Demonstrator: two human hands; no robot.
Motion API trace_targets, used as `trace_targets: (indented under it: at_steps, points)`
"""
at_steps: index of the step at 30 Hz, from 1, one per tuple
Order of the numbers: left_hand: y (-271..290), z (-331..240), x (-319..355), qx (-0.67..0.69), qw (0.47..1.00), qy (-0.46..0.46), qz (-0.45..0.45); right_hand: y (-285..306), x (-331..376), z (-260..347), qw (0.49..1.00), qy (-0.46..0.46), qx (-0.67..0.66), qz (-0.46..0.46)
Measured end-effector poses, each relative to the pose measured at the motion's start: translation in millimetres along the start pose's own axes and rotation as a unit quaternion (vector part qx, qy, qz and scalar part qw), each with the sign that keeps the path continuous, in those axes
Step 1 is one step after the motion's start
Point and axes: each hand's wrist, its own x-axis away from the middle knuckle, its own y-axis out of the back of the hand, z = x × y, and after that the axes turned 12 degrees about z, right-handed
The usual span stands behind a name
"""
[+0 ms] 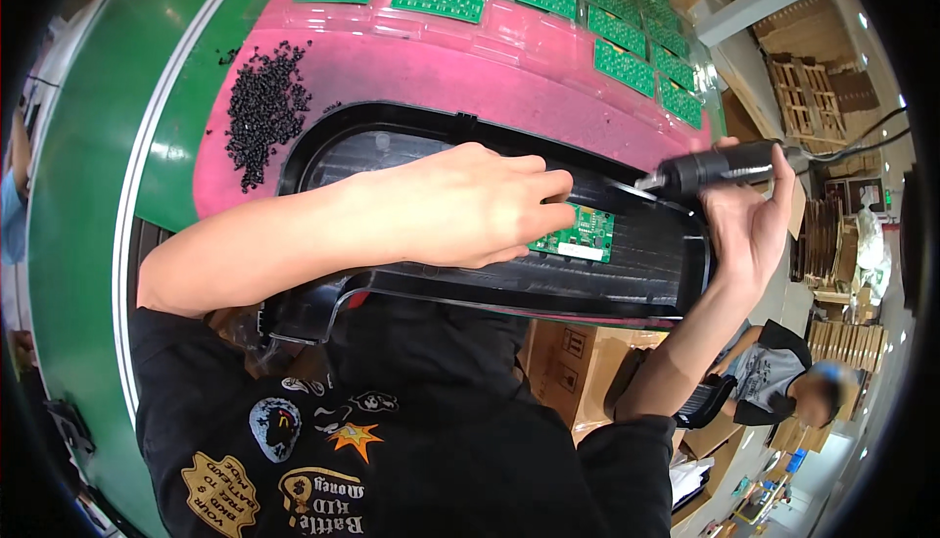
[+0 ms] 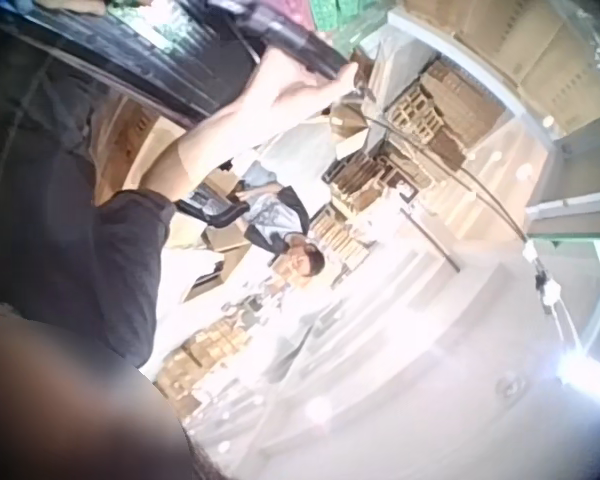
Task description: Assembling electronic components by placing circuit boards into plastic housings and securing them with screws using an electric screwdriver.
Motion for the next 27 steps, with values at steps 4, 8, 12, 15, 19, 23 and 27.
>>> trace_targets:
  at_steps: [4,8,12,15,19,23,27]
  points:
    - [2,-1,-2,-0.008,0.999,-0.006,-0.035,-3,15,-12,1.000,0.030,-0.002,-0.003]
    - [21,-10,-7,-0.076,0.992,0.045,-0.087,5,44,-17,0.993,0.098,0.002,0.063]
    - [42,-14,16,-0.195,0.947,0.239,-0.084,3,73,-31,0.946,0.233,0.190,0.122]
    - [51,5,42,-0.262,0.917,0.296,0.055,7,84,-38,0.893,0.338,0.286,0.076]
    - [60,8,58,-0.162,0.937,0.304,0.054,7,93,-45,0.839,0.417,0.338,0.086]
    - [64,-37,83,-0.065,0.934,0.349,-0.049,8,109,-48,0.771,0.512,0.354,0.135]
    - [43,-93,131,-0.191,0.890,0.317,-0.269,33,113,-60,0.765,0.492,0.401,0.107]
